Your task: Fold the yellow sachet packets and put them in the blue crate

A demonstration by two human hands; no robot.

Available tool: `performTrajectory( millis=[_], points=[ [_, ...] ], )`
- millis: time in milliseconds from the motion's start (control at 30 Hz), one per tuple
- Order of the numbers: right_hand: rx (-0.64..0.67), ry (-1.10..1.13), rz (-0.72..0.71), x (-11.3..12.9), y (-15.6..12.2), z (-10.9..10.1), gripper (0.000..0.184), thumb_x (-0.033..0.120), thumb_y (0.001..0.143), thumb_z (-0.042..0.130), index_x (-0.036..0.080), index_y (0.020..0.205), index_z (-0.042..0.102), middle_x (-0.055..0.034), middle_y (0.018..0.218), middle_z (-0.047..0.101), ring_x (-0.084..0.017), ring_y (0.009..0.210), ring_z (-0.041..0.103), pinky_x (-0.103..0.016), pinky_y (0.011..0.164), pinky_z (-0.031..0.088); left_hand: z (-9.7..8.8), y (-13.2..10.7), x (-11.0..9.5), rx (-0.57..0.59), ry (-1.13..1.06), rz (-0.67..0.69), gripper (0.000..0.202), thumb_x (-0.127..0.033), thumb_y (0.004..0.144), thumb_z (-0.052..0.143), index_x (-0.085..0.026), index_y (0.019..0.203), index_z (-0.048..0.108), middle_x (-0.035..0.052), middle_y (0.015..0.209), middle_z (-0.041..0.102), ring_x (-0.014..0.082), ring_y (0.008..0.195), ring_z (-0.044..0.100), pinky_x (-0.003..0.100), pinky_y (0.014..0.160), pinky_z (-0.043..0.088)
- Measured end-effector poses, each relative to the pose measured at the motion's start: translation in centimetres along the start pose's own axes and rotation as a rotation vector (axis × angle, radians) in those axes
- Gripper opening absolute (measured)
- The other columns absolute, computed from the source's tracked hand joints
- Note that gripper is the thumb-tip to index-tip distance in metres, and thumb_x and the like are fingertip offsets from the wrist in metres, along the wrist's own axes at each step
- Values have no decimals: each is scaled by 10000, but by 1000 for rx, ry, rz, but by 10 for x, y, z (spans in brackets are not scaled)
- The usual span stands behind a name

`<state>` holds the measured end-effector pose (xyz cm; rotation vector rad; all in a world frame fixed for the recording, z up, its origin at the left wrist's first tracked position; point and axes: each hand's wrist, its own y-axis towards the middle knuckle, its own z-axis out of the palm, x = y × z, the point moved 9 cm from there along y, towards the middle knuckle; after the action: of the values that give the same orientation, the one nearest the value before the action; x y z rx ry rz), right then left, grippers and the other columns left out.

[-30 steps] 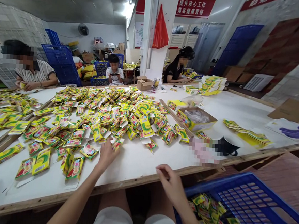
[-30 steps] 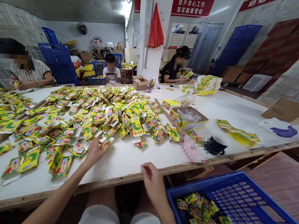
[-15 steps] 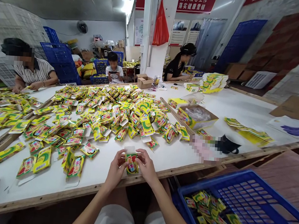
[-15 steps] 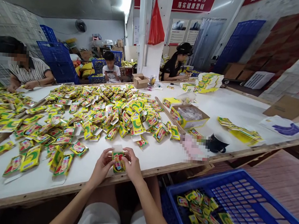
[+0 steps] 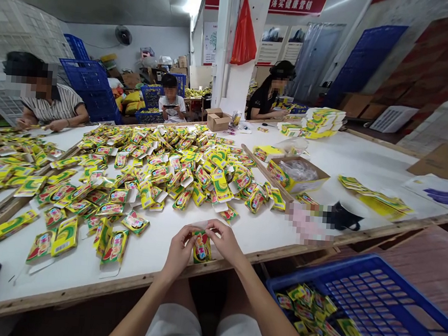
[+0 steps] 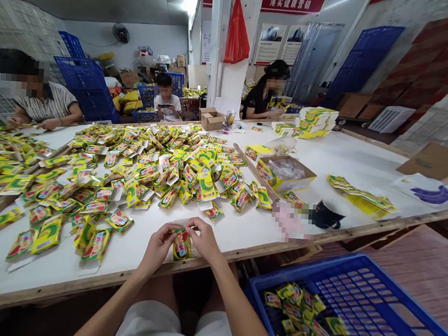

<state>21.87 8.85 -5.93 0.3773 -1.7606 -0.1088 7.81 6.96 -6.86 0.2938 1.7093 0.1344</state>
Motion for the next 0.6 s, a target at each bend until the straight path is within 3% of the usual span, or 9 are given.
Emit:
performTrajectory(
  millis=[133, 267, 600],
  points=[
    [-67, 18, -32, 4, -3, -1, 163, 188, 819, 543, 206, 949, 639, -27, 914, 663, -169, 862, 632, -310, 806, 500, 3, -2, -3, -46, -35, 8, 211, -294, 876, 516, -204, 1062, 561, 71, 1026, 660, 200, 973, 630, 345, 863, 503],
    [-25, -8, -73, 12, -10, 5, 123, 230, 833, 578, 198, 888, 683, -49, 957, 668, -178, 897, 626, -299, 803, 501, 2, -7, -6, -31, 12, 6, 187, -333, 866, 547, -181, 950, 618, 84, 999, 680, 215, 957, 638, 357, 879, 494],
    [-95, -72, 28, 9, 5, 6, 126, 285, 814, 588, 188, 777, 659, -14, 730, 665, -155, 673, 597, -270, 660, 486, -10, 4, 5, -182, -132, -128, 190, -348, 784, 629, -165, 832, 628, 37, 793, 675, 174, 765, 633, 276, 712, 507]
  ],
)
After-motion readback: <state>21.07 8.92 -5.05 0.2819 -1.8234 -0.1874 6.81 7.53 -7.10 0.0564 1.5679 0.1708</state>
